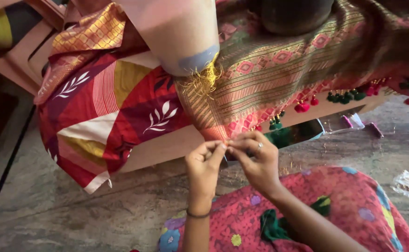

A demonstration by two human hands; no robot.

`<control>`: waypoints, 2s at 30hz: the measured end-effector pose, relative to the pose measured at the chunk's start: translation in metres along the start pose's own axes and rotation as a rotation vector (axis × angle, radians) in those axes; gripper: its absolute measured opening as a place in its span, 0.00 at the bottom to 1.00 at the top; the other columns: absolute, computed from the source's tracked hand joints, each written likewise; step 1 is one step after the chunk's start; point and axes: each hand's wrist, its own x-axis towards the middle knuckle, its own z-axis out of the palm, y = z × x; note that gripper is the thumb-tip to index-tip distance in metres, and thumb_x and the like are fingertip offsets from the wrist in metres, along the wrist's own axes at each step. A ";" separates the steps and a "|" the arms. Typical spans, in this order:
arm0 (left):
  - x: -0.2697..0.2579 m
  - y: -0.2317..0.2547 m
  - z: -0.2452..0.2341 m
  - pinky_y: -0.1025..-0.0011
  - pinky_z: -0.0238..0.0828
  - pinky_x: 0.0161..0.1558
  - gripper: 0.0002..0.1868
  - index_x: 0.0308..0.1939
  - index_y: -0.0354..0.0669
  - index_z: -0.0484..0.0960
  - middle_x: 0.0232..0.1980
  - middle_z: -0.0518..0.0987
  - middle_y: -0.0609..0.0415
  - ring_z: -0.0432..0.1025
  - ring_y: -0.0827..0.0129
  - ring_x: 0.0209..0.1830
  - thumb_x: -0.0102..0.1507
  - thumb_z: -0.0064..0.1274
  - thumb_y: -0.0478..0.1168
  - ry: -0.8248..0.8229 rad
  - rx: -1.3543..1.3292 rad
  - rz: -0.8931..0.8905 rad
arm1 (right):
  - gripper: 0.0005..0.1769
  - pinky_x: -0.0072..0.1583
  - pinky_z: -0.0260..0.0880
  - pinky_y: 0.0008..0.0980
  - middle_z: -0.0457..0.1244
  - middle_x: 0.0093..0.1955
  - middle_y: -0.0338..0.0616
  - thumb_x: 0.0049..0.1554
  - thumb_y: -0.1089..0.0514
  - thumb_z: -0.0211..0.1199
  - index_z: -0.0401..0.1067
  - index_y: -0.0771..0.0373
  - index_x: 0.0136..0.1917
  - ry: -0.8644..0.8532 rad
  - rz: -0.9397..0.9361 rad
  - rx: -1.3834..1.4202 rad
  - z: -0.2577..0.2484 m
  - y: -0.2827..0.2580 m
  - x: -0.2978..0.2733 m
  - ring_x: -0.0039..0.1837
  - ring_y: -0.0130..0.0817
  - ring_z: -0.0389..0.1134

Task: Attaching decorative tassels and gold thread to the edge of a fabric.

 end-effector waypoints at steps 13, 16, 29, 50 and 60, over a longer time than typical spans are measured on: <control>-0.018 -0.024 -0.020 0.80 0.49 0.22 0.06 0.38 0.35 0.88 0.23 0.73 0.68 0.56 0.88 0.21 0.63 0.61 0.35 0.160 0.333 0.177 | 0.03 0.64 0.74 0.41 0.67 0.48 0.46 0.61 0.67 0.57 0.68 0.70 0.45 0.123 0.838 1.030 0.013 0.028 -0.019 0.55 0.40 0.72; -0.016 -0.024 -0.020 0.82 0.56 0.25 0.05 0.36 0.35 0.85 0.27 0.77 0.66 0.62 0.88 0.24 0.64 0.59 0.35 0.139 0.291 0.166 | 0.03 0.63 0.75 0.42 0.67 0.47 0.46 0.61 0.66 0.56 0.68 0.68 0.45 0.116 0.885 1.033 0.014 0.027 -0.014 0.54 0.41 0.72; -0.015 -0.029 -0.022 0.80 0.51 0.24 0.06 0.35 0.35 0.80 0.26 0.73 0.64 0.61 0.84 0.23 0.65 0.55 0.34 0.102 0.145 0.129 | 0.04 0.55 0.77 0.38 0.68 0.44 0.50 0.61 0.64 0.57 0.71 0.65 0.47 0.010 0.811 0.853 0.013 0.035 -0.015 0.48 0.43 0.72; -0.004 0.028 0.007 0.71 0.58 0.23 0.06 0.33 0.34 0.86 0.22 0.77 0.52 0.66 0.71 0.18 0.61 0.61 0.36 0.035 0.593 0.501 | 0.06 0.51 0.72 0.33 0.67 0.47 0.45 0.59 0.70 0.61 0.70 0.66 0.50 -0.187 -0.221 -0.201 -0.016 -0.012 0.008 0.49 0.37 0.70; -0.014 0.040 0.012 0.71 0.66 0.33 0.03 0.43 0.40 0.84 0.35 0.77 0.54 0.70 0.72 0.31 0.66 0.59 0.33 -0.025 0.780 0.914 | 0.06 0.37 0.59 0.21 0.67 0.39 0.41 0.61 0.61 0.62 0.75 0.66 0.49 -0.351 0.941 0.614 -0.028 0.016 0.036 0.35 0.22 0.63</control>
